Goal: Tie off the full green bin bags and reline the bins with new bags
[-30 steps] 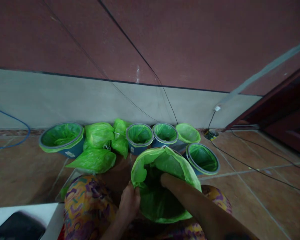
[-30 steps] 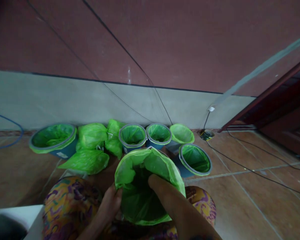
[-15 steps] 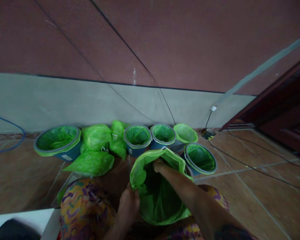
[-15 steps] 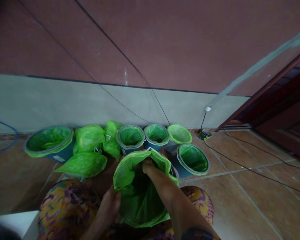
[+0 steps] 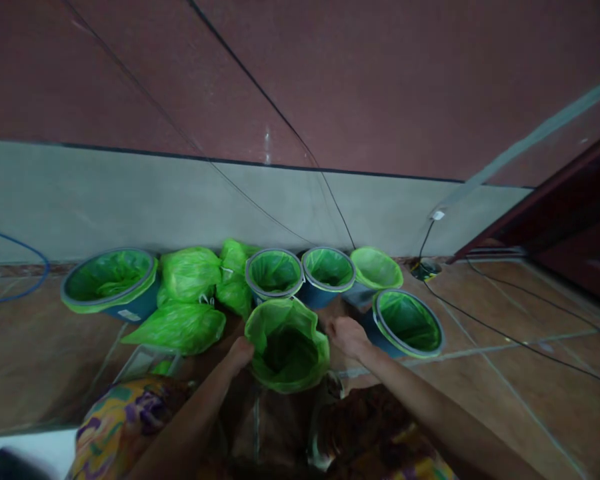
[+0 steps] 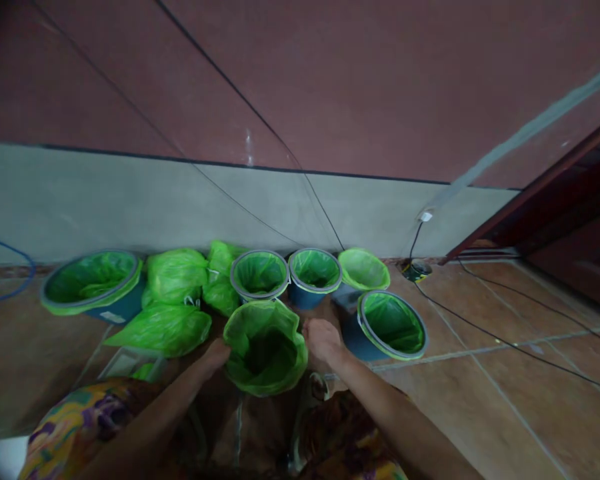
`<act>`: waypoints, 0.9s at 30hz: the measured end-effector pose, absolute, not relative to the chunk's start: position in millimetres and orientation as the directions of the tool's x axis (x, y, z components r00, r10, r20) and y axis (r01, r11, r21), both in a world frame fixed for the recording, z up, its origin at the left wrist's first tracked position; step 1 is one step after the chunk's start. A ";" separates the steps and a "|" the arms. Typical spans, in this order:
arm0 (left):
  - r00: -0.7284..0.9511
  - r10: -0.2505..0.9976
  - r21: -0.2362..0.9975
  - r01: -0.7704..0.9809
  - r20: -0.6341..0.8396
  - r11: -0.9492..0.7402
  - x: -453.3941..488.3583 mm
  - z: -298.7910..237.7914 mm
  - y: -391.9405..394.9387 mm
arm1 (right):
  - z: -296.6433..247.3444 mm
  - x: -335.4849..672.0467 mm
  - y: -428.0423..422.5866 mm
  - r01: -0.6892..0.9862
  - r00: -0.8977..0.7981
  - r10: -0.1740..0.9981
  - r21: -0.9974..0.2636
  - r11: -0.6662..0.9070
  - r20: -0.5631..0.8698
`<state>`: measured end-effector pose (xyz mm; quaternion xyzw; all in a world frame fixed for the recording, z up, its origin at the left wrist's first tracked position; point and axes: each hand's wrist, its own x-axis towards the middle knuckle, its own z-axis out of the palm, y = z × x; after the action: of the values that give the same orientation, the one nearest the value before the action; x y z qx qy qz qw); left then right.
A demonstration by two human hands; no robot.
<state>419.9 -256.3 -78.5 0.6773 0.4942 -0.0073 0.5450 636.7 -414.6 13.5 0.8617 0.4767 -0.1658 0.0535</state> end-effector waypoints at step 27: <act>0.623 0.666 0.377 0.780 -0.409 -0.499 509.0 -97.8 -381.3 | -93.0 677.0 -356.6 0.678 0.544 0.686 -0.229 -0.699 -0.483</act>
<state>509.0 -381.3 -97.8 0.8592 0.4209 -0.1053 0.2710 677.0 -356.6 -93.0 0.8787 0.3879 -0.2781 -0.0075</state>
